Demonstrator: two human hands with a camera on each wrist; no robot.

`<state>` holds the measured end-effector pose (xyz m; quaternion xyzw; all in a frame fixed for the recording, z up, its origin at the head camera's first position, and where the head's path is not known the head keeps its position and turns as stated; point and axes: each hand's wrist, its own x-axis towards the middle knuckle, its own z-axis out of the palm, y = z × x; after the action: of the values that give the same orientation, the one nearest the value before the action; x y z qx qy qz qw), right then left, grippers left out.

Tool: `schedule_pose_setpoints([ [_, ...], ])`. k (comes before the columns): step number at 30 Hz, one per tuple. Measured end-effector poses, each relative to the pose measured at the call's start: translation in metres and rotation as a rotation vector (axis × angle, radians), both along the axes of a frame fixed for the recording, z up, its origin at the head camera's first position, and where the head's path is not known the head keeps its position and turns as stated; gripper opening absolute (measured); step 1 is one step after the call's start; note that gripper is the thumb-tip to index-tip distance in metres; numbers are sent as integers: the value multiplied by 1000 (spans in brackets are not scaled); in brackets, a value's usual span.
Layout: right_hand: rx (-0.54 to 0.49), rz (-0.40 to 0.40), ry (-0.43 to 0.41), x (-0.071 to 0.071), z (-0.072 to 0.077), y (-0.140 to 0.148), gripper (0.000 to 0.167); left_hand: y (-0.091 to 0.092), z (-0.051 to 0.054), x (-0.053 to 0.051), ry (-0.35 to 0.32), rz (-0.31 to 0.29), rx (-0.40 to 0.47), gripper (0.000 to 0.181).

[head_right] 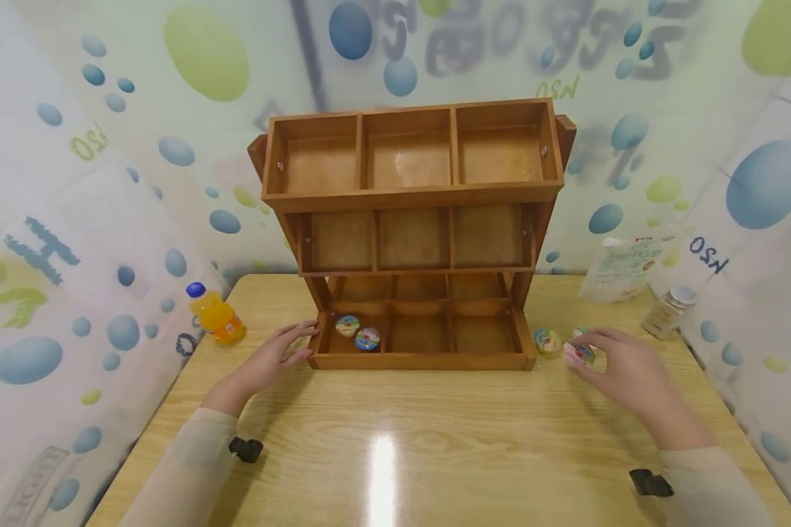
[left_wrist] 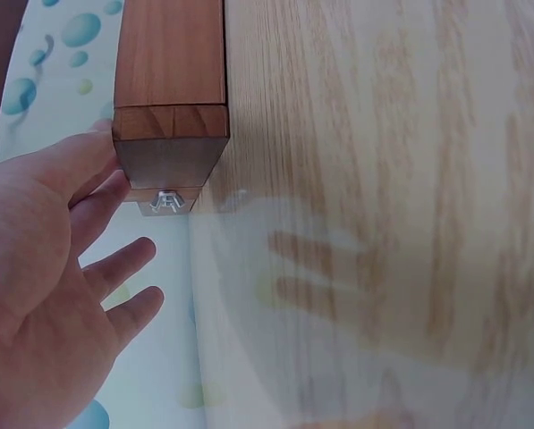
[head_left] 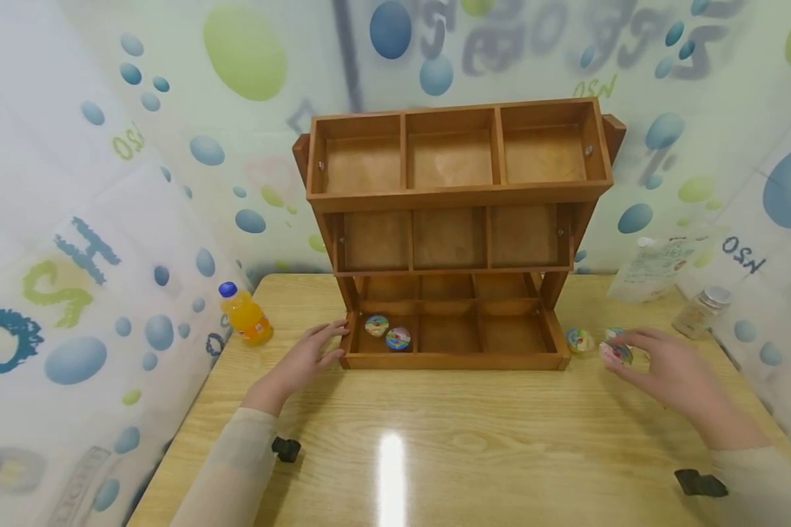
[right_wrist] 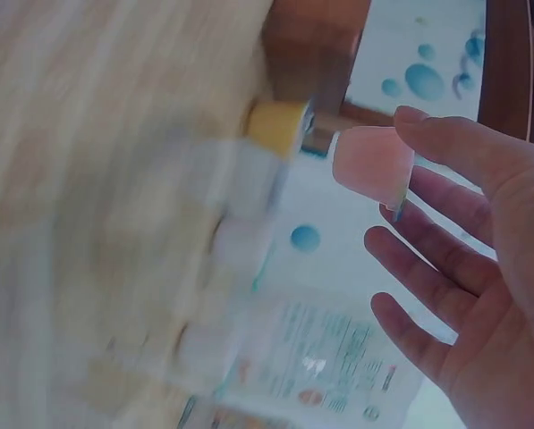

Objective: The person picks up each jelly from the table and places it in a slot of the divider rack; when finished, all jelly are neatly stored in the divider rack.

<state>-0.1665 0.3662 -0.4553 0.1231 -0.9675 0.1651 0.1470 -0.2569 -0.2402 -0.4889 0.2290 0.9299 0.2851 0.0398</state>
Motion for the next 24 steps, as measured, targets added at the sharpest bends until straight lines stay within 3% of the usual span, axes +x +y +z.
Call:
schedule_pose_setpoints([
  [6,-4,50,58,-11,6,-28,36,1,-1,0,-7,0,13,48],
  [12,-49,134,98,-22,3,-55,30,1,-2,0,-11,1,17,48],
  [24,-82,239,106,-46,4,-104,33,1,-3,-1,-2,5,16,47],
])
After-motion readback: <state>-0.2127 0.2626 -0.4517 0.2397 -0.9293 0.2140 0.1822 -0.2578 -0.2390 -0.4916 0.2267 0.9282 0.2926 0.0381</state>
